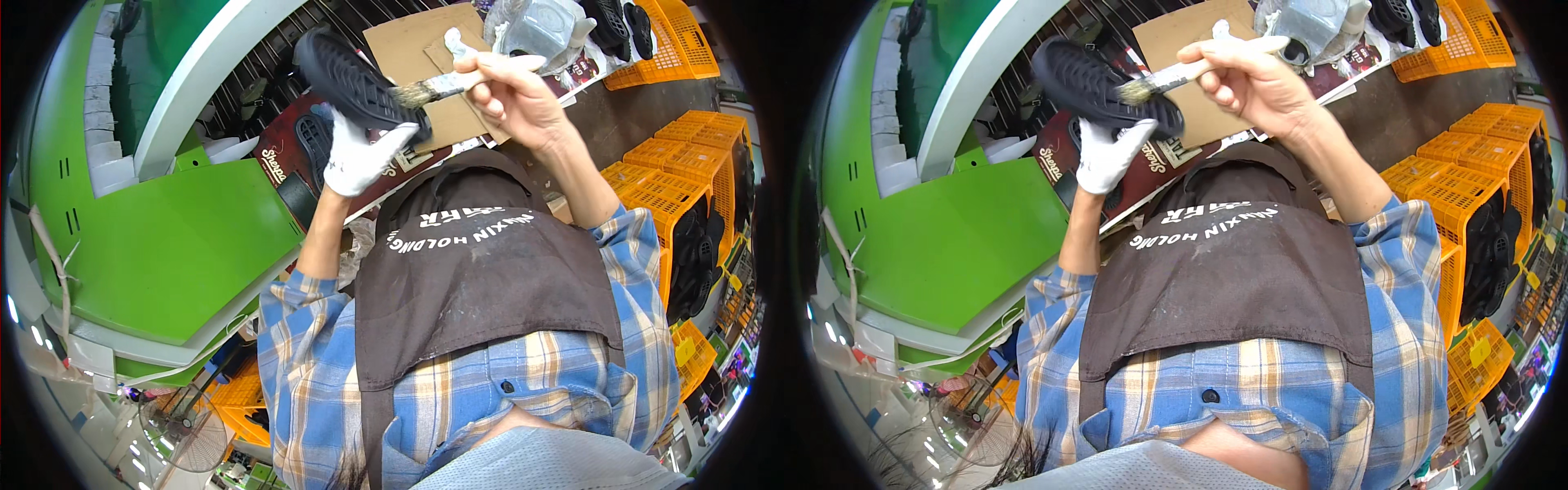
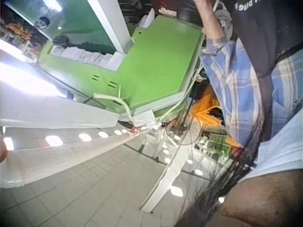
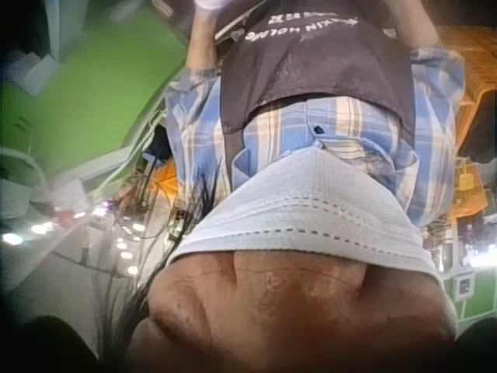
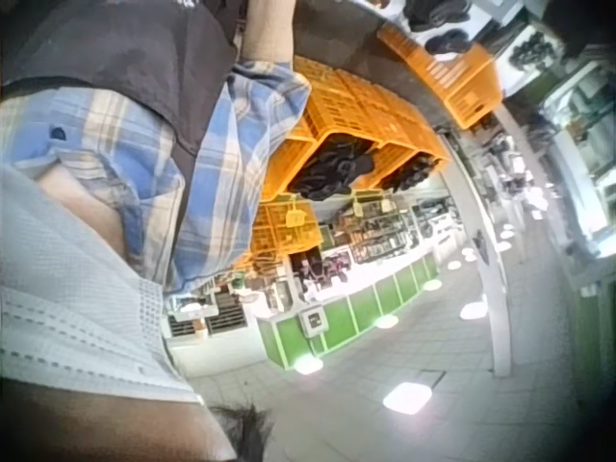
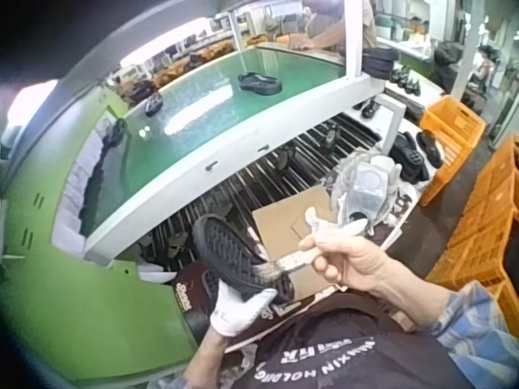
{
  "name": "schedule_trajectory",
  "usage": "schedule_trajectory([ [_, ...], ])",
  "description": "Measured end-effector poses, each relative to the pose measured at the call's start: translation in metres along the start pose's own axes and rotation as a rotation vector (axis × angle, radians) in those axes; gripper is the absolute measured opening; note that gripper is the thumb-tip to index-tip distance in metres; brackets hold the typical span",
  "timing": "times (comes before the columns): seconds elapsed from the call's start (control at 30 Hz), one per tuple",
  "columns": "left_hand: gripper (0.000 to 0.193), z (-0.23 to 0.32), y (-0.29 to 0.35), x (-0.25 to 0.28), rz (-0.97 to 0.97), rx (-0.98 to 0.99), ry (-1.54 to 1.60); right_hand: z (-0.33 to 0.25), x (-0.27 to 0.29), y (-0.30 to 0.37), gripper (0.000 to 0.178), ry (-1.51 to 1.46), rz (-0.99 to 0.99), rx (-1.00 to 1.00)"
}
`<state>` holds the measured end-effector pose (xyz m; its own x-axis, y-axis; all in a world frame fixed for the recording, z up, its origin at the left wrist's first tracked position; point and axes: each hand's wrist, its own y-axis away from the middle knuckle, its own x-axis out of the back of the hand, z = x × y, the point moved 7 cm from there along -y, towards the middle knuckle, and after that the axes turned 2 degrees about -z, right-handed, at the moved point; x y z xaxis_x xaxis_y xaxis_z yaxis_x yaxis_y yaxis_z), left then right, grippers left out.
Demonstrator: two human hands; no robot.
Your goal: Apply adhesive to the bottom of shoe soles using a brush before placing them on a conveyor belt.
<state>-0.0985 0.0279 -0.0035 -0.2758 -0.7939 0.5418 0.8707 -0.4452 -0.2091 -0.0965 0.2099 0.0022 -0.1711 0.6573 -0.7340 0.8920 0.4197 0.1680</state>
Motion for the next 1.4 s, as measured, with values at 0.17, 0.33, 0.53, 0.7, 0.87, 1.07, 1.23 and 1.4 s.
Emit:
schedule_trajectory([
  [0.17,0.05,-0.012,0.028,-0.027,-0.025,0.5,1.398,-0.022,-0.017,-0.005,0.026,0.75,-0.276,0.083],
  [0.33,0.059,-0.005,0.033,-0.035,-0.131,0.521,1.597,-0.018,0.016,-0.028,0.021,0.855,-0.031,0.208],
  [0.53,0.042,-0.034,0.04,-0.026,0.132,0.561,1.539,0.001,-0.077,0.003,0.021,1.313,-0.358,0.598],
  [0.7,0.052,-0.01,0.031,0.023,0.304,0.541,1.634,-0.016,-0.077,0.014,0.022,0.952,-0.393,0.455],
  [0.87,0.059,0.006,-0.014,0.179,0.156,0.059,1.448,-0.028,-0.027,0.006,0.026,0.634,-0.056,0.318],
  [1.07,0.053,-0.155,0.038,0.356,1.149,0.399,1.259,-0.01,-0.026,0.0,0.023,0.858,-0.102,0.285],
  [1.23,0.034,-0.135,0.062,0.284,1.358,0.048,0.687,-0.006,-0.011,0.007,0.02,1.119,-0.064,0.341],
  [1.4,0.095,-0.152,0.066,0.103,0.541,0.803,-0.435,-0.004,0.04,0.023,0.023,1.009,0.158,0.238],
])
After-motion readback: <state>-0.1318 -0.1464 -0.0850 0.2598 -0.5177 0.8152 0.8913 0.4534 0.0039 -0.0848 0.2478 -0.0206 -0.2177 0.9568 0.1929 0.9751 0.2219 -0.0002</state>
